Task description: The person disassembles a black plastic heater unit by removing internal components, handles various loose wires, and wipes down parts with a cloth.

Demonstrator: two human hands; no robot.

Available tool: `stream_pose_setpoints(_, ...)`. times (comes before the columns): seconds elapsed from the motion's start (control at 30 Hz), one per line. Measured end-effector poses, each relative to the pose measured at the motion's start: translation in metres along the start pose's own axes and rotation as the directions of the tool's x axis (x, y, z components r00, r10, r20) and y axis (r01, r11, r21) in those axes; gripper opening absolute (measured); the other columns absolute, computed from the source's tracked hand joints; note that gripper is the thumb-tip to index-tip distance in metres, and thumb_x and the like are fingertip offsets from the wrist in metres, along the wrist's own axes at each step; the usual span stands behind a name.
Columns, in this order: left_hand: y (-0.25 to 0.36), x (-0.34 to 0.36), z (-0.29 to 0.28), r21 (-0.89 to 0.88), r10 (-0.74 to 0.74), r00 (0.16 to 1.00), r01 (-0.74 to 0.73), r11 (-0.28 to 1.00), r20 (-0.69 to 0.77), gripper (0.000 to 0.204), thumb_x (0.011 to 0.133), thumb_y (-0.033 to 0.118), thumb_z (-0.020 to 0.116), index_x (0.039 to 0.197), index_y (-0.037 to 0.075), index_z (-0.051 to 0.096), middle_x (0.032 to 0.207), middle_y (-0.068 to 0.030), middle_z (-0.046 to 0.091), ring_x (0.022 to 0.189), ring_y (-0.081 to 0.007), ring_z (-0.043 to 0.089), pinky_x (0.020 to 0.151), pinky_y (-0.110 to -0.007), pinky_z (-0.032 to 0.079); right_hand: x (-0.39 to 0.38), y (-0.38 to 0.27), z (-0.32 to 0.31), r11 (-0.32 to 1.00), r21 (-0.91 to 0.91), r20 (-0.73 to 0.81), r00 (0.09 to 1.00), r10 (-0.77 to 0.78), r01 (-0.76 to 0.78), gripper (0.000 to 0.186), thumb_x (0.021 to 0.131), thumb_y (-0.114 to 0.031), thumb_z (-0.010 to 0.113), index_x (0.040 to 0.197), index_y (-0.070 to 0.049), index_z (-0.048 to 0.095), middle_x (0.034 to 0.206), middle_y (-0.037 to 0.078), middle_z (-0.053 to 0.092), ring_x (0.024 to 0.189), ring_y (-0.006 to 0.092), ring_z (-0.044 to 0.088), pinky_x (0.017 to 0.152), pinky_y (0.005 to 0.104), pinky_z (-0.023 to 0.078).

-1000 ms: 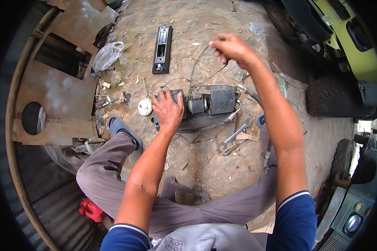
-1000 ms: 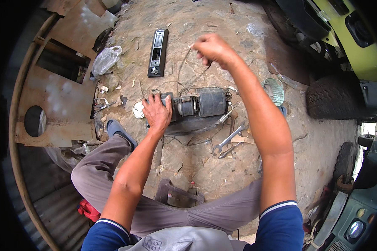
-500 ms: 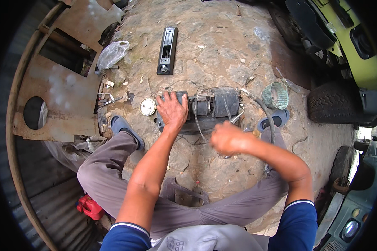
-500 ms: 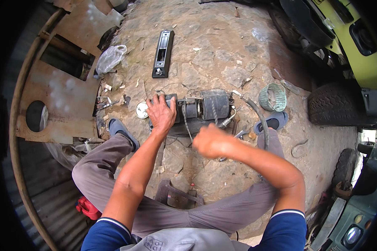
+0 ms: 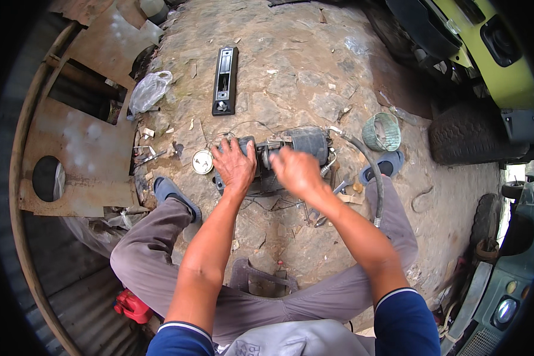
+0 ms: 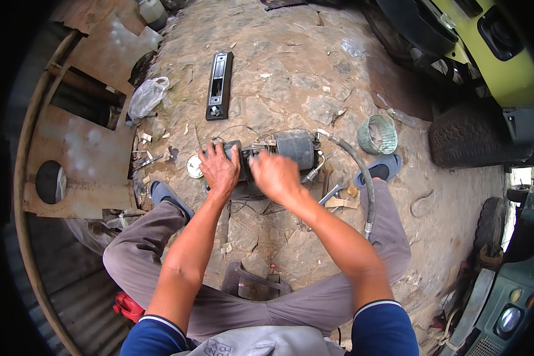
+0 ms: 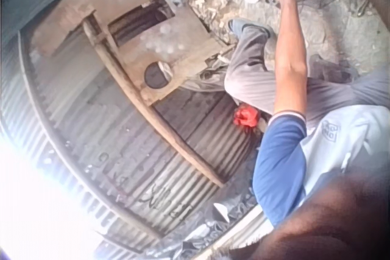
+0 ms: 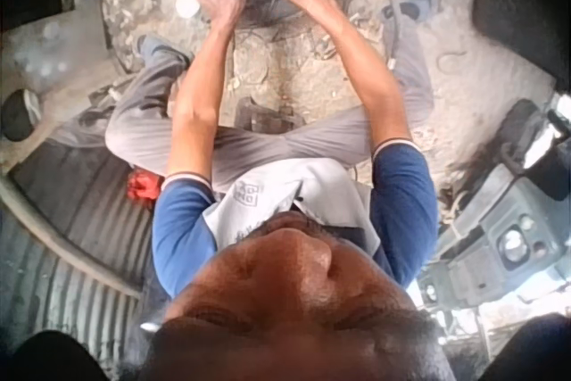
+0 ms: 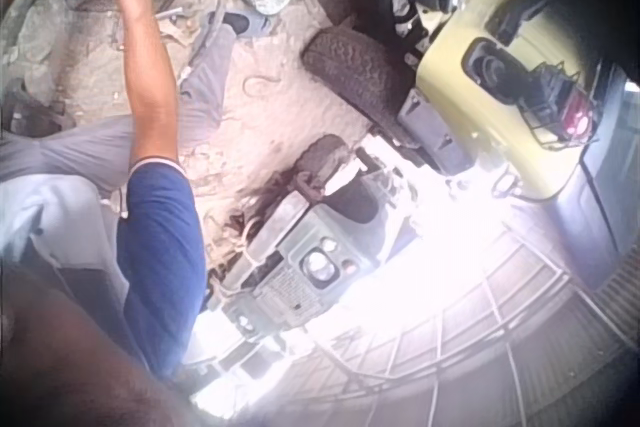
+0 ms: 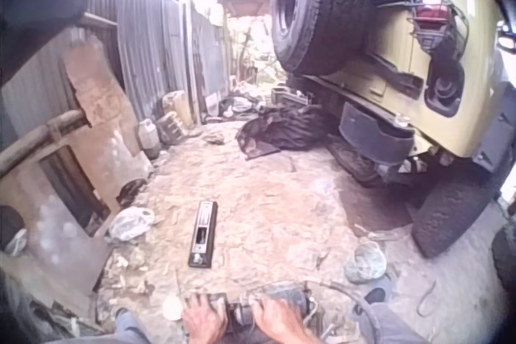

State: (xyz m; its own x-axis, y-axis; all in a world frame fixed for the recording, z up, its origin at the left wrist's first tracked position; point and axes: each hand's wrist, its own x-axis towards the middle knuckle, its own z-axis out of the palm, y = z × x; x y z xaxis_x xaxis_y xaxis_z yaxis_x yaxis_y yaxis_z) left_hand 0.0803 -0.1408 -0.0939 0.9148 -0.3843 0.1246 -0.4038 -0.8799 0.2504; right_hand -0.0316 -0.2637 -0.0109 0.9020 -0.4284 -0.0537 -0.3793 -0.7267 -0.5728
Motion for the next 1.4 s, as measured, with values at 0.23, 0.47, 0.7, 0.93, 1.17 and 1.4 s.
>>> stream_pose_setpoints(0.23,-0.003,-0.004,0.003,0.018,0.003,1.0,-0.002,1.0,-0.02,0.05,0.095,0.044,0.056,0.123,0.003,0.061,0.137,-0.0203,0.052,0.127,-0.0482,0.042,0.097,-0.06,0.041,0.054,0.038,0.019,0.98,-0.142,0.08,0.986,0.149,-0.136,0.029,0.092,-0.024,0.064,0.089,0.004,0.067,0.083,0.029,0.069,0.084,0.0469,0.069,0.074,0.0536,0.054)
stream_pose_setpoints(0.47,0.0,-0.004,-0.002,0.02,0.001,1.0,-0.001,1.0,0.015,0.051,0.095,0.045,0.057,0.124,0.003,0.061,0.138,-0.0203,0.051,0.125,-0.0469,0.043,0.095,-0.059,0.041,0.055,0.07,0.031,0.986,-0.154,0.008,0.998,-0.056,0.057,0.015,0.08,-0.008,0.065,0.091,0.002,0.067,0.085,0.025,0.07,0.084,0.0456,0.068,0.075,0.0514,0.056)
stream_pose_setpoints(0.7,-0.002,-0.004,-0.003,0.008,-0.003,1.0,0.003,1.0,0.015,0.051,0.095,0.045,0.057,0.124,0.003,0.062,0.138,-0.0205,0.052,0.125,-0.0464,0.043,0.097,-0.059,0.04,0.096,0.076,-0.016,0.488,0.741,0.35,0.886,0.305,-0.461,0.014,0.088,-0.019,0.067,0.091,-0.005,0.064,0.088,0.008,0.071,0.076,0.0154,0.066,0.067,0.0309,0.052)
stream_pose_setpoints(0.93,0.0,-0.003,-0.005,-0.008,-0.047,0.995,0.048,0.999,0.089,0.053,0.095,0.045,0.056,0.13,0.005,0.059,0.142,-0.0201,0.049,0.131,-0.0479,0.038,0.103,-0.06,0.037,0.113,0.004,-0.036,0.151,0.962,0.204,0.966,0.157,-0.228,0.014,0.097,-0.018,0.061,0.097,-0.004,0.061,0.084,0.01,0.069,0.071,0.0159,0.064,0.063,0.0301,0.051)
stream_pose_setpoints(1.17,-0.001,-0.003,0.001,-0.016,-0.012,0.999,0.012,1.0,0.031,0.053,0.095,0.046,0.055,0.125,0.003,0.061,0.138,-0.0208,0.051,0.129,-0.0477,0.04,0.099,-0.06,0.038,-0.018,0.007,-0.028,0.515,0.81,0.361,0.931,-0.061,-0.28,0.024,0.101,-0.022,0.058,0.102,0.001,0.064,0.072,0.004,0.064,0.066,0.008,0.059,0.062,0.0257,0.049)
stream_pose_setpoints(1.4,0.0,-0.004,0.002,-0.007,-0.013,1.0,0.013,1.0,0.006,0.051,0.095,0.044,0.057,0.128,0.005,0.06,0.139,-0.02,0.051,0.129,-0.0487,0.041,0.102,-0.06,0.038,-0.089,0.168,0.003,0.95,-0.254,0.387,0.88,0.274,-0.184,0.028,0.098,-0.022,0.048,0.104,0.003,0.057,0.085,0.028,0.068,0.082,0.0488,0.065,0.074,0.0545,0.051)
